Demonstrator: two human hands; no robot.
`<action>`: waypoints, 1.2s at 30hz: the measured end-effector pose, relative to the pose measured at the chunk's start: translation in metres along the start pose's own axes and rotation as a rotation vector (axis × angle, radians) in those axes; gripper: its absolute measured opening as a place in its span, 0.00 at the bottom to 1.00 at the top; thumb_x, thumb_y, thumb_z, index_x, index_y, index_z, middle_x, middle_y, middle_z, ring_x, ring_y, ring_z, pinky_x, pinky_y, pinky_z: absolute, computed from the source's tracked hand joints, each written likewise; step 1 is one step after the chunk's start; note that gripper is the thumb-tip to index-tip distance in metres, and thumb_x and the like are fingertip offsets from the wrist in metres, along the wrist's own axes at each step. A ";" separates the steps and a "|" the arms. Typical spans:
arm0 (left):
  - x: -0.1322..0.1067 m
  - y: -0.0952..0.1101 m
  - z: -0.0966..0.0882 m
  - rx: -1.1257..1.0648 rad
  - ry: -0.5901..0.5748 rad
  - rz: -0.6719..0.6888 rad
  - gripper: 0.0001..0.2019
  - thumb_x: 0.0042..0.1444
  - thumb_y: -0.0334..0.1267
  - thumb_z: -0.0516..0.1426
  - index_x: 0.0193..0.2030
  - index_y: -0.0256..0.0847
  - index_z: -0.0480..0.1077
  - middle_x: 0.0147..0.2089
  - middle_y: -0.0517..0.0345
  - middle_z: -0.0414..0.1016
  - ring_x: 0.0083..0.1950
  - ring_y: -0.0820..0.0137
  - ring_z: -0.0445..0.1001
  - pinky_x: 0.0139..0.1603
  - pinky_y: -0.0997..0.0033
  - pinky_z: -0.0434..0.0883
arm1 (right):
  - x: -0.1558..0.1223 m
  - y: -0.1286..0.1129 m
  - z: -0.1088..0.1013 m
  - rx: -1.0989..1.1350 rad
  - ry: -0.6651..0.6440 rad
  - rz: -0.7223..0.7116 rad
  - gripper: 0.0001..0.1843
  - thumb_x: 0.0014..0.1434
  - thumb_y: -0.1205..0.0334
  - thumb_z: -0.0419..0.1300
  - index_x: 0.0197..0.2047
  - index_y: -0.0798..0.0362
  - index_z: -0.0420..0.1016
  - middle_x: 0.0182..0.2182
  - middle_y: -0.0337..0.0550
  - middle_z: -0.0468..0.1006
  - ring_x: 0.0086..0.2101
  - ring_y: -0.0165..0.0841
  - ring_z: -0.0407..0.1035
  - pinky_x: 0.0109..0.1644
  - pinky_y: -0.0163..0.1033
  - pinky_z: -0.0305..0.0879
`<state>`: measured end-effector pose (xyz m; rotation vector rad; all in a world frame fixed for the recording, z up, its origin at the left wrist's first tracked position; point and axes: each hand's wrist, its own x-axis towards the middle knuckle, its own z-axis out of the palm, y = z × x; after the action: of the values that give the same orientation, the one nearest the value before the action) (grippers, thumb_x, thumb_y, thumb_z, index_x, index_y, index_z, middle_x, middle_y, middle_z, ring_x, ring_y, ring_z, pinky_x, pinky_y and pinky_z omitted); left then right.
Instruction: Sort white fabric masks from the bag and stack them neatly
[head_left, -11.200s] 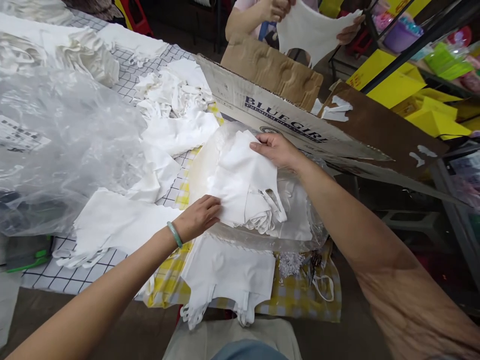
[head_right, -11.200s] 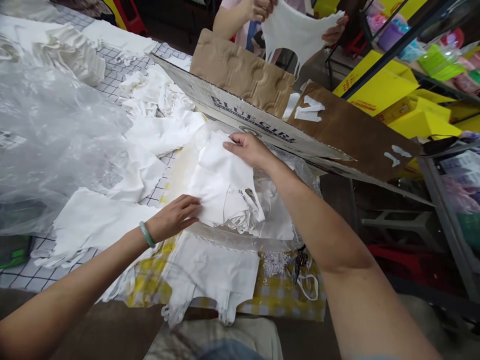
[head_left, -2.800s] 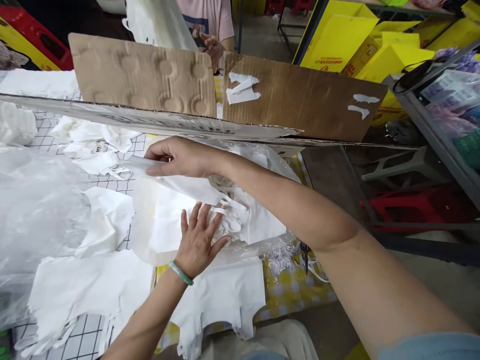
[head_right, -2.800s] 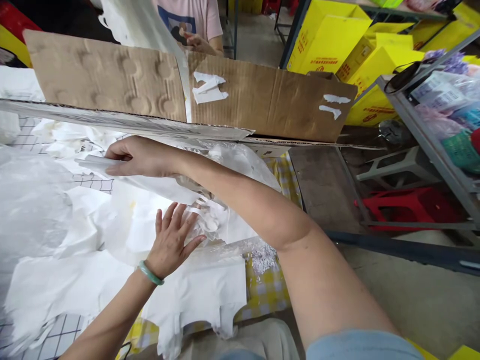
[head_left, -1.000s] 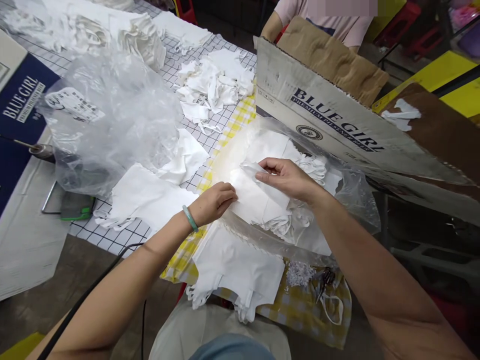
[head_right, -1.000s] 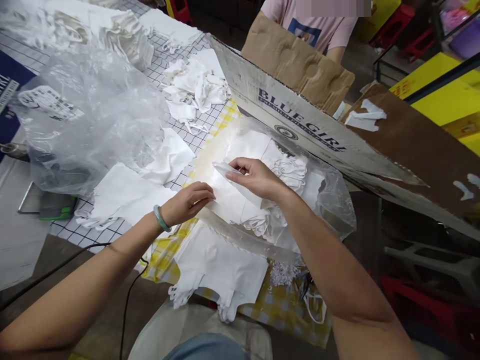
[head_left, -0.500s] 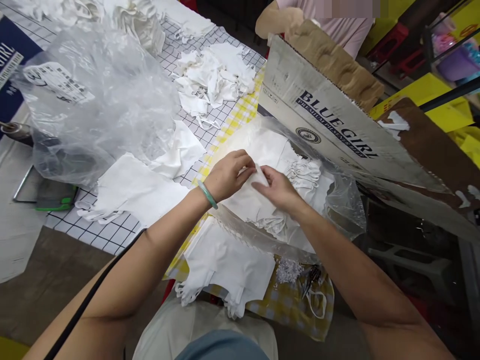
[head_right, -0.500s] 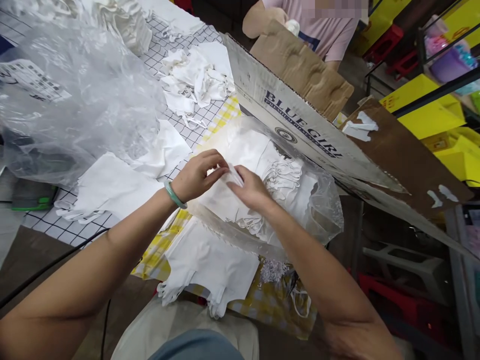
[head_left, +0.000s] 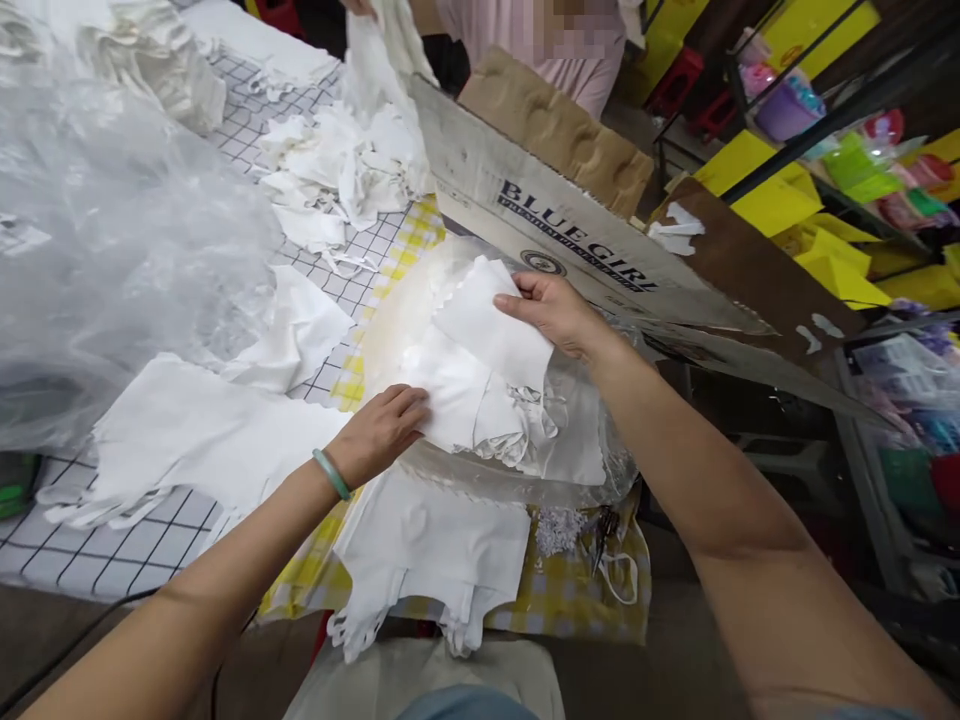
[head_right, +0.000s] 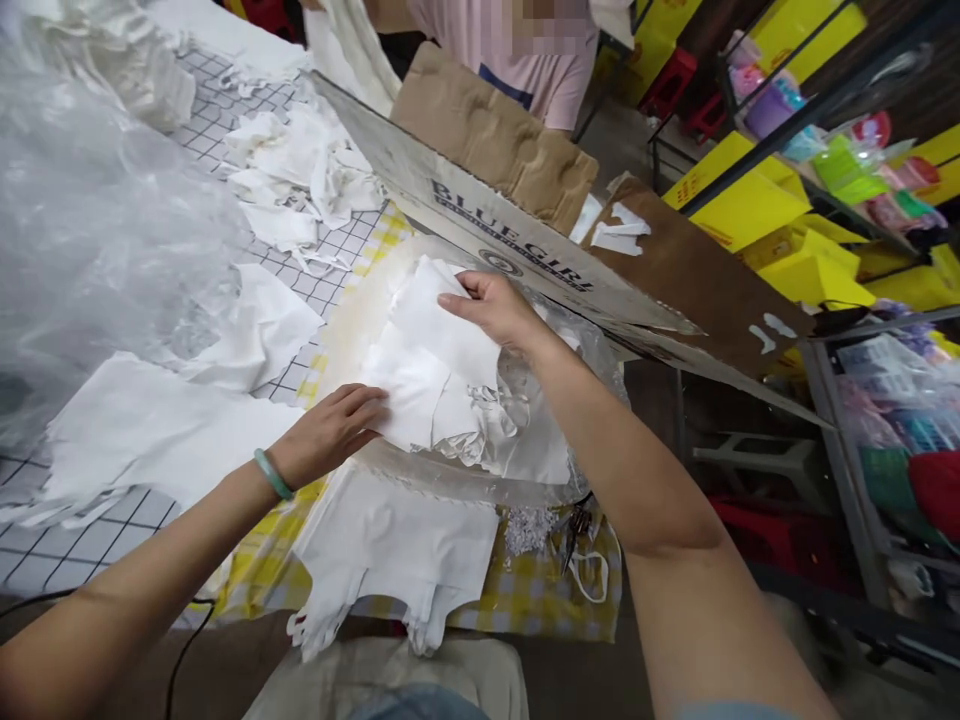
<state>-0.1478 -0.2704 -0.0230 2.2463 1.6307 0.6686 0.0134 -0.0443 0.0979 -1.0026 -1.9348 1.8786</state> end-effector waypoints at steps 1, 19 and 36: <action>0.001 -0.001 -0.002 -0.009 0.000 0.014 0.09 0.61 0.31 0.52 0.46 0.38 0.69 0.54 0.43 0.68 0.54 0.58 0.66 0.52 0.54 0.70 | 0.001 0.001 -0.001 -0.002 -0.006 -0.006 0.19 0.45 0.52 0.69 0.38 0.54 0.75 0.31 0.39 0.78 0.32 0.33 0.72 0.33 0.36 0.69; 0.013 -0.007 -0.019 -0.186 0.027 0.019 0.07 0.61 0.34 0.53 0.43 0.42 0.72 0.51 0.49 0.74 0.52 0.62 0.73 0.51 0.59 0.73 | -0.003 -0.001 -0.015 -0.033 -0.108 -0.139 0.25 0.47 0.43 0.67 0.35 0.57 0.70 0.32 0.41 0.72 0.33 0.32 0.67 0.34 0.36 0.63; 0.015 0.007 -0.046 -0.052 -0.081 -0.176 0.05 0.62 0.39 0.51 0.41 0.44 0.67 0.51 0.52 0.72 0.44 0.65 0.74 0.27 0.71 0.70 | 0.009 -0.001 -0.019 -0.175 -0.158 -0.260 0.06 0.58 0.65 0.59 0.31 0.58 0.68 0.26 0.33 0.62 0.28 0.25 0.56 0.35 0.32 0.52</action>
<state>-0.1626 -0.2601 0.0225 2.0367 1.7252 0.5608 0.0179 -0.0238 0.0990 -0.6227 -2.2293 1.7111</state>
